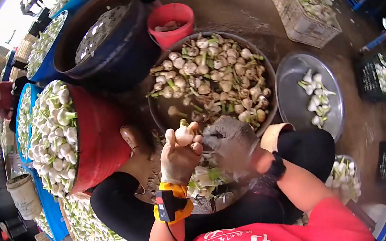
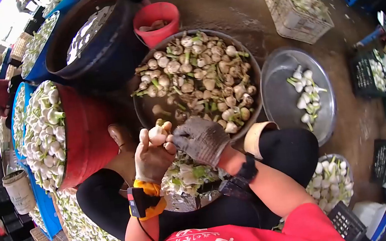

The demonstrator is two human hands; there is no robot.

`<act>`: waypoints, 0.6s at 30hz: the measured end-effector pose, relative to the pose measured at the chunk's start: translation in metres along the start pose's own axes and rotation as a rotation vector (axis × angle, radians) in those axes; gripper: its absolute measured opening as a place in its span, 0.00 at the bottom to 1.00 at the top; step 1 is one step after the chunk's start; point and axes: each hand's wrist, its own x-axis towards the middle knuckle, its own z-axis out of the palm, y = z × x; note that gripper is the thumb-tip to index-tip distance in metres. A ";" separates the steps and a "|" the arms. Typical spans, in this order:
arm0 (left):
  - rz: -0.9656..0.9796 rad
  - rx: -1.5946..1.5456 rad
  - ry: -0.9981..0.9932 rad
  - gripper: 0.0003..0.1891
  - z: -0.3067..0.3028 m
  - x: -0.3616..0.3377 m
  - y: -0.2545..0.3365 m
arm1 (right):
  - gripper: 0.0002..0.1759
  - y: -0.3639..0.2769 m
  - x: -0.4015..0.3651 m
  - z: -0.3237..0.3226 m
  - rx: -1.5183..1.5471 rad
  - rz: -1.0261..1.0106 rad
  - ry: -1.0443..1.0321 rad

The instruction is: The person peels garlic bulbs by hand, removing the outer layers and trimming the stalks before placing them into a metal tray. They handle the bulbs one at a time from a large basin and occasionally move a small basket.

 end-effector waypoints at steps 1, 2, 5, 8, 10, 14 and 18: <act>-0.016 0.005 -0.004 0.24 -0.001 -0.006 -0.006 | 0.07 -0.002 0.000 -0.002 -0.009 -0.035 0.070; 0.008 0.054 0.019 0.23 -0.002 -0.009 -0.009 | 0.09 0.002 0.000 0.003 0.028 -0.045 0.185; 0.055 0.118 0.027 0.19 -0.007 -0.020 -0.022 | 0.10 0.002 -0.008 0.001 0.028 -0.052 0.190; 0.098 0.191 0.180 0.17 0.006 -0.028 -0.031 | 0.09 -0.002 -0.014 0.002 0.068 0.013 0.162; 0.080 0.268 0.149 0.14 0.013 -0.030 -0.034 | 0.06 0.000 -0.018 0.009 0.108 0.151 0.164; 0.008 0.295 0.086 0.13 0.015 -0.028 -0.032 | 0.08 -0.005 -0.020 0.014 0.078 0.268 0.149; 0.045 0.784 0.006 0.13 0.020 -0.039 -0.028 | 0.13 -0.019 -0.010 -0.021 0.595 0.495 -0.257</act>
